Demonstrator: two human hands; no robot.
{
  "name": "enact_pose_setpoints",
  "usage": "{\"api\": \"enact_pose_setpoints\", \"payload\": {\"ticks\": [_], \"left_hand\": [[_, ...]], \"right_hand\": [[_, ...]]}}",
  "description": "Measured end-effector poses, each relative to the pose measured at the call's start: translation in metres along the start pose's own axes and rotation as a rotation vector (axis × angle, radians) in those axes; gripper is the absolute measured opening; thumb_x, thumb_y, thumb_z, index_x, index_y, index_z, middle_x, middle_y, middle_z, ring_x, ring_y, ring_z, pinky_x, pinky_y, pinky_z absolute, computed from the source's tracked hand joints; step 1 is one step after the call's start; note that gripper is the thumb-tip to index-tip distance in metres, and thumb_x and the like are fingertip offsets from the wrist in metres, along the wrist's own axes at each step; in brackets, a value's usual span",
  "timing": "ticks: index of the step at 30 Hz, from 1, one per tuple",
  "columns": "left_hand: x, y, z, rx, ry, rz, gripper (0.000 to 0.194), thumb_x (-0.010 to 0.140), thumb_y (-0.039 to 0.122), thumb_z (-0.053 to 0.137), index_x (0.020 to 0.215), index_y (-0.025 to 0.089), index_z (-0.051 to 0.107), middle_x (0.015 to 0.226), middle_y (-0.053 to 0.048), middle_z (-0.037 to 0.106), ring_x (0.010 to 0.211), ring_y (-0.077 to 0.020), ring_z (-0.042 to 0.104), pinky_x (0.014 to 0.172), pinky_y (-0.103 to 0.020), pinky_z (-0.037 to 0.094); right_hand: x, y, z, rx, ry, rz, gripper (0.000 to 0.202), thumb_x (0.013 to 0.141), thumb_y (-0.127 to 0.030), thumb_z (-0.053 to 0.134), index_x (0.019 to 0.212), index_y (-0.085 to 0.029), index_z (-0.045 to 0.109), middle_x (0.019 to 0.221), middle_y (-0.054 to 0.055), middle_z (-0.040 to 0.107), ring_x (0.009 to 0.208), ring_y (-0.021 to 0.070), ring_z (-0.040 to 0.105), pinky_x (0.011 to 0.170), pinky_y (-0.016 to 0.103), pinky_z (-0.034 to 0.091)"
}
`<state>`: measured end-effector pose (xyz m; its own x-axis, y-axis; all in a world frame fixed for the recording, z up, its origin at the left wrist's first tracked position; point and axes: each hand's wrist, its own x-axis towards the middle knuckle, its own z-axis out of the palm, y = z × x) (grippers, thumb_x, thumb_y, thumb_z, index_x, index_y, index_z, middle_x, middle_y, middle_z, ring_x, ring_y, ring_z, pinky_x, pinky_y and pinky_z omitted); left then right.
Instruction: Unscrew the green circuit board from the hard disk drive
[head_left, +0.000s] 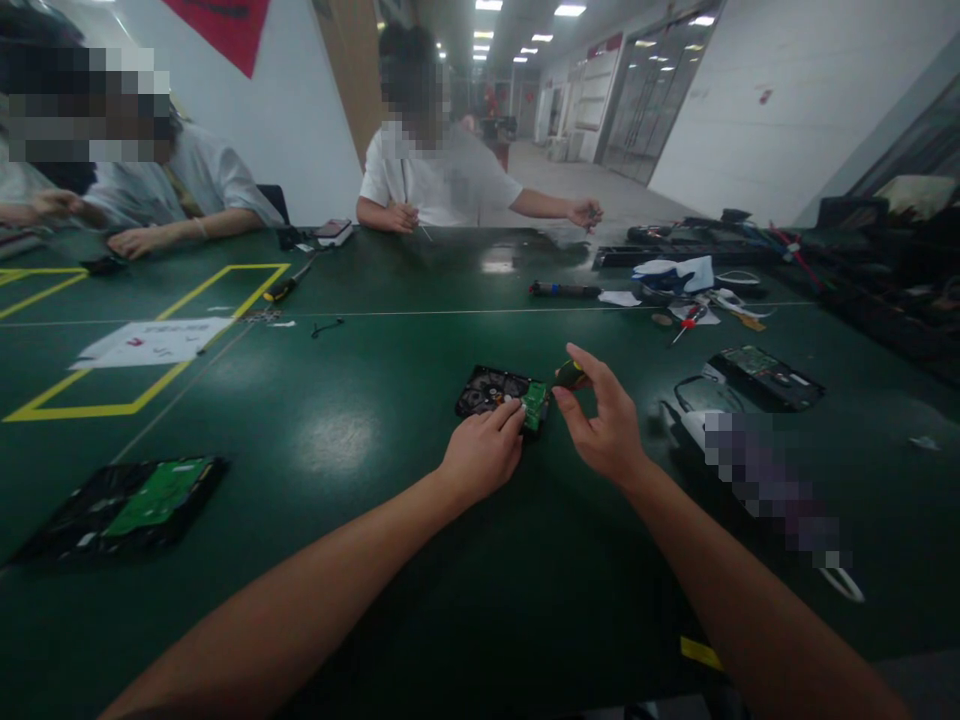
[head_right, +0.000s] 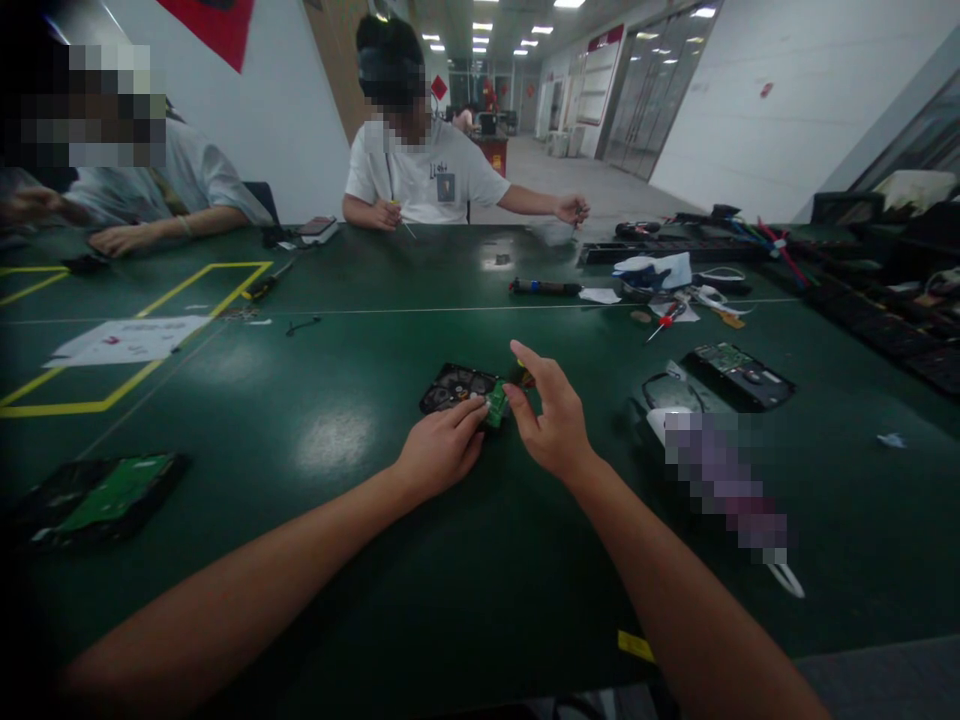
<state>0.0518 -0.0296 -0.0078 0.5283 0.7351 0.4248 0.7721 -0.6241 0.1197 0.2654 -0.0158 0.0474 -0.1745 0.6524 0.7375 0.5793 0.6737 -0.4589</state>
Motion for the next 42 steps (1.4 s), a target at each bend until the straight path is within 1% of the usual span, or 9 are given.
{"api": "enact_pose_setpoints", "payload": {"ticks": [5, 8, 12, 16, 22, 27, 32, 36, 42], "left_hand": [[0.0002, 0.0012, -0.0019, 0.0, -0.013, -0.01, 0.045, 0.102, 0.026, 0.052, 0.145, 0.014, 0.058, 0.15, -0.017, 0.06, 0.122, -0.0321, 0.069, 0.1, -0.049, 0.061], [0.0004, 0.0015, -0.0027, 0.0, -0.013, -0.009, 0.045, 0.102, 0.026, 0.052, 0.145, 0.013, 0.058, 0.15, -0.017, 0.06, 0.123, -0.0321, 0.069, 0.101, -0.049, 0.061], [0.0005, 0.001, -0.0029, -0.009, -0.008, 0.0, 0.045, 0.102, 0.025, 0.052, 0.145, 0.015, 0.057, 0.15, -0.016, 0.06, 0.124, -0.0316, 0.069, 0.101, -0.048, 0.06], [0.0007, 0.0014, -0.003, -0.011, -0.011, -0.004, 0.045, 0.101, 0.025, 0.053, 0.144, 0.014, 0.058, 0.151, -0.016, 0.06, 0.124, -0.0317, 0.069, 0.101, -0.047, 0.06], [0.0008, 0.0018, -0.002, 0.001, -0.018, -0.006, 0.044, 0.102, 0.026, 0.051, 0.144, 0.013, 0.058, 0.151, -0.017, 0.06, 0.125, -0.0317, 0.068, 0.101, -0.047, 0.061], [0.0005, 0.0012, -0.0017, -0.002, -0.016, 0.001, 0.044, 0.103, 0.026, 0.051, 0.144, 0.012, 0.057, 0.152, -0.016, 0.059, 0.125, -0.0318, 0.068, 0.102, -0.048, 0.06], [0.0, 0.0021, -0.0028, 0.002, -0.016, -0.01, 0.044, 0.103, 0.026, 0.051, 0.145, 0.014, 0.057, 0.152, -0.016, 0.059, 0.123, -0.0318, 0.069, 0.101, -0.048, 0.061], [0.0005, 0.0022, -0.0032, 0.001, -0.025, -0.013, 0.045, 0.103, 0.026, 0.051, 0.145, 0.014, 0.057, 0.152, -0.016, 0.059, 0.122, -0.0319, 0.069, 0.101, -0.049, 0.06], [0.001, 0.0016, -0.0033, -0.008, -0.023, -0.009, 0.044, 0.102, 0.026, 0.052, 0.144, 0.015, 0.058, 0.151, -0.016, 0.06, 0.122, -0.0314, 0.07, 0.101, -0.048, 0.06]], "right_hand": [[-0.0008, 0.0001, 0.0014, 0.13, -0.039, 0.059, 0.06, 0.102, -0.025, 0.057, 0.159, -0.036, 0.041, 0.141, 0.008, 0.067, 0.115, 0.0254, 0.072, 0.105, 0.051, 0.06], [-0.0009, 0.0008, 0.0028, 0.223, -0.065, 0.081, 0.059, 0.104, -0.023, 0.054, 0.159, -0.036, 0.038, 0.141, 0.007, 0.068, 0.113, 0.0234, 0.075, 0.106, 0.049, 0.061], [-0.0013, 0.0037, 0.0028, 0.135, -0.024, 0.074, 0.059, 0.1, -0.026, 0.062, 0.156, -0.038, 0.045, 0.138, 0.005, 0.071, 0.109, 0.0249, 0.076, 0.103, 0.05, 0.064], [-0.0018, 0.0042, 0.0011, 0.068, -0.034, 0.084, 0.065, 0.1, -0.025, 0.063, 0.159, -0.04, 0.041, 0.144, 0.005, 0.068, 0.114, 0.0262, 0.075, 0.106, 0.051, 0.062], [-0.0021, 0.0024, 0.0029, 0.152, -0.026, 0.098, 0.064, 0.102, -0.022, 0.058, 0.16, -0.038, 0.039, 0.145, 0.005, 0.067, 0.116, 0.0246, 0.075, 0.106, 0.049, 0.063], [-0.0033, 0.0062, 0.003, 0.061, 0.005, 0.07, 0.065, 0.098, -0.025, 0.065, 0.157, -0.039, 0.044, 0.137, 0.006, 0.071, 0.107, 0.0255, 0.076, 0.098, 0.051, 0.065], [-0.0027, 0.0043, 0.0029, 0.106, -0.008, 0.076, 0.064, 0.1, -0.023, 0.06, 0.159, -0.038, 0.04, 0.142, 0.007, 0.069, 0.114, 0.0259, 0.075, 0.105, 0.052, 0.063], [-0.0024, 0.0043, 0.0047, 0.165, 0.013, 0.085, 0.06, 0.101, -0.025, 0.06, 0.157, -0.035, 0.041, 0.139, 0.007, 0.069, 0.109, 0.0241, 0.077, 0.104, 0.048, 0.064], [-0.0037, 0.005, 0.0027, 0.004, 0.031, 0.071, 0.063, 0.098, -0.028, 0.066, 0.156, -0.039, 0.044, 0.138, 0.006, 0.069, 0.109, 0.0269, 0.075, 0.1, 0.05, 0.064]]}}
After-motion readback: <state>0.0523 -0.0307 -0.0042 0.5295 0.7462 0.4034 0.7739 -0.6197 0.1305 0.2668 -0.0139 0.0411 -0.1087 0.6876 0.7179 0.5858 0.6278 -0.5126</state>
